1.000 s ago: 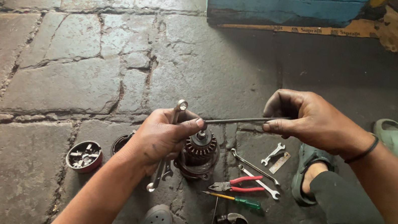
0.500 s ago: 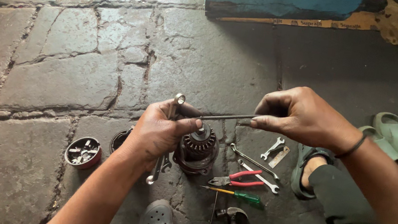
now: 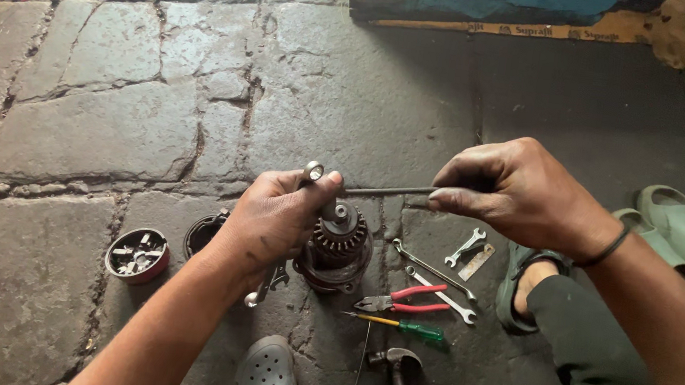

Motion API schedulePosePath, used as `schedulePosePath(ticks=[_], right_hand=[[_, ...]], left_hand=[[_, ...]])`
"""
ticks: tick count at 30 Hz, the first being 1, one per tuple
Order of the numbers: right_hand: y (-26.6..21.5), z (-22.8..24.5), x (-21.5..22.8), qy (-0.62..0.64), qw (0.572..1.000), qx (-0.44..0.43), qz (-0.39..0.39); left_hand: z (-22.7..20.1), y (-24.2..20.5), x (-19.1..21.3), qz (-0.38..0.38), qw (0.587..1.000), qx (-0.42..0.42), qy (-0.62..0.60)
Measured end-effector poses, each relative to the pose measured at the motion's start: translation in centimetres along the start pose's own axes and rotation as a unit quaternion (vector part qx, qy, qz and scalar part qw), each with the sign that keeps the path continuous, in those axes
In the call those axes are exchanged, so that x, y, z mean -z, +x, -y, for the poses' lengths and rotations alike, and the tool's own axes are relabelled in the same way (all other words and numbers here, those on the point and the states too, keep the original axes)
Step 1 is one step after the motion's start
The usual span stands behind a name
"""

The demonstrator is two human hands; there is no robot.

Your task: The person sits on a stone floor and uses a wrench to loosen and remove a nut from the top of a cylindrical motor component. They then use a metal rod and a hammer to tap the rod, likely to dislodge a part from the assembly.

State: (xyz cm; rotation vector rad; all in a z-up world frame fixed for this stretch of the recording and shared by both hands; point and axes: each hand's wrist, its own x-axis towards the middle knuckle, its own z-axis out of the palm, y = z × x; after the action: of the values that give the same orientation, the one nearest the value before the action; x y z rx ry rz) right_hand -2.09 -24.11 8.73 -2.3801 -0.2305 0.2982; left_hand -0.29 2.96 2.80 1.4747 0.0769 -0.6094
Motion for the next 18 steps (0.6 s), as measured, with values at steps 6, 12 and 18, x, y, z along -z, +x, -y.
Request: schedulePosePath(ticks=[6,12,18], right_hand=[[0.0,-0.2,0.1,0.009,1.0,-0.01,0.004],[-0.1,0.0,0.0,0.002,1.0,-0.011,-0.008],[-0.2,0.1,0.1,0.008,1.0,0.016,-0.012]], left_hand=[[-1.1,-0.6,-0.2,0.004,0.999,-0.02,0.035],[-0.5,-0.3,-0.3,0.023,0.997,-0.068,0.031],[0.4,0.5,-0.2,-0.014,0.994,-0.073,0.075]])
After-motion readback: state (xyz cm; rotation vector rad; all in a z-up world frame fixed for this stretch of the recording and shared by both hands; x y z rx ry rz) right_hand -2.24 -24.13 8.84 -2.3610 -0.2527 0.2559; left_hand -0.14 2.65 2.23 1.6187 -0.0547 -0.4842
